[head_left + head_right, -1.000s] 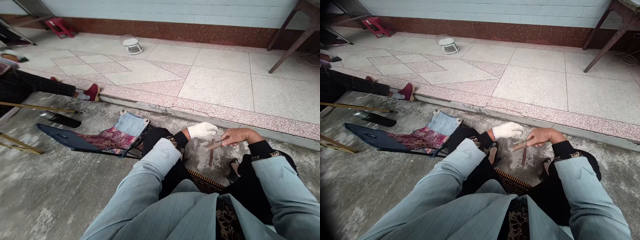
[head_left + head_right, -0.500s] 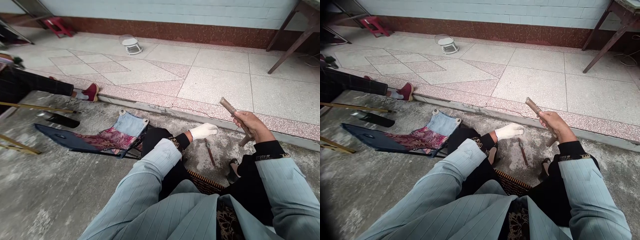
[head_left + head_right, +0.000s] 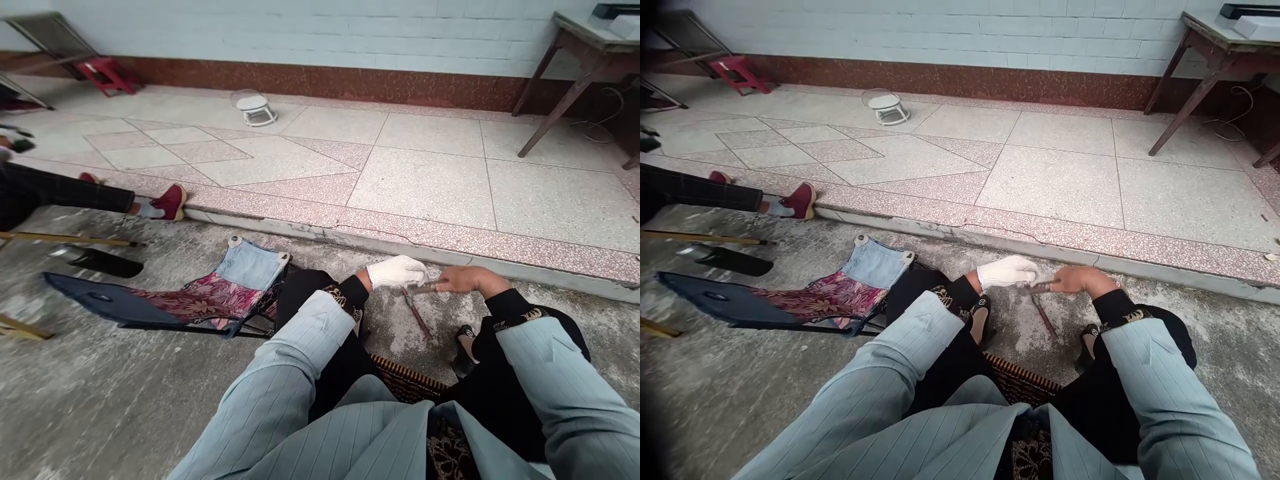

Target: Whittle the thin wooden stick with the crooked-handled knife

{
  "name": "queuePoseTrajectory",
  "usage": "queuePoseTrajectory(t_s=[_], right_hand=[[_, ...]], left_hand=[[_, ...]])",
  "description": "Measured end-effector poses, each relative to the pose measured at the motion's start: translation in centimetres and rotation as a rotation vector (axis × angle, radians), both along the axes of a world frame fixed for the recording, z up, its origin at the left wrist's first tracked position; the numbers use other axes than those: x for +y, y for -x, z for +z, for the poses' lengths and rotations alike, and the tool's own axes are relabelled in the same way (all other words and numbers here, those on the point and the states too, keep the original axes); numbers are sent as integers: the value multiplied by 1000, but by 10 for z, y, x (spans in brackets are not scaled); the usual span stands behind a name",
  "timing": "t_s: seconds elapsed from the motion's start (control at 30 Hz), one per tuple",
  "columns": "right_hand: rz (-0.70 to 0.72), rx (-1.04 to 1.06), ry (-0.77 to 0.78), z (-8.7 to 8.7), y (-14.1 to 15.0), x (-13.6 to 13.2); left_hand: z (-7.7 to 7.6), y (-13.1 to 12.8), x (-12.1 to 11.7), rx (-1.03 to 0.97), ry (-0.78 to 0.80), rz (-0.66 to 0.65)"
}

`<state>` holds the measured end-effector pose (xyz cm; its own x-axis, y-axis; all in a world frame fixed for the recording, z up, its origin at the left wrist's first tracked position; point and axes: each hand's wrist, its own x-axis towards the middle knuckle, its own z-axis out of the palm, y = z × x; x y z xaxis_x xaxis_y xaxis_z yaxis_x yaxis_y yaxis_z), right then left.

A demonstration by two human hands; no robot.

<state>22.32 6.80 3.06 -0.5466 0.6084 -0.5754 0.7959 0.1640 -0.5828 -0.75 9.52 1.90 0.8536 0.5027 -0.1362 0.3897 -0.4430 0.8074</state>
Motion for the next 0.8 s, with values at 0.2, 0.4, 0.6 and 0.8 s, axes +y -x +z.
queuePoseTrajectory(t_s=[0.2,0.4,0.6,0.8], right_hand=[[-14,328,194,29,-1,-11],[-516,412,-102,16,-15,6],[-517,-225,-327,2,-3,13],[-148,-456,-223,-2,4,6]], left_hand=[[-15,0,9,-32,74,167],[-19,-14,-7,-16,130,111],[-15,-23,-18,139,-104,-100],[-11,-18,-16,138,-129,-98]])
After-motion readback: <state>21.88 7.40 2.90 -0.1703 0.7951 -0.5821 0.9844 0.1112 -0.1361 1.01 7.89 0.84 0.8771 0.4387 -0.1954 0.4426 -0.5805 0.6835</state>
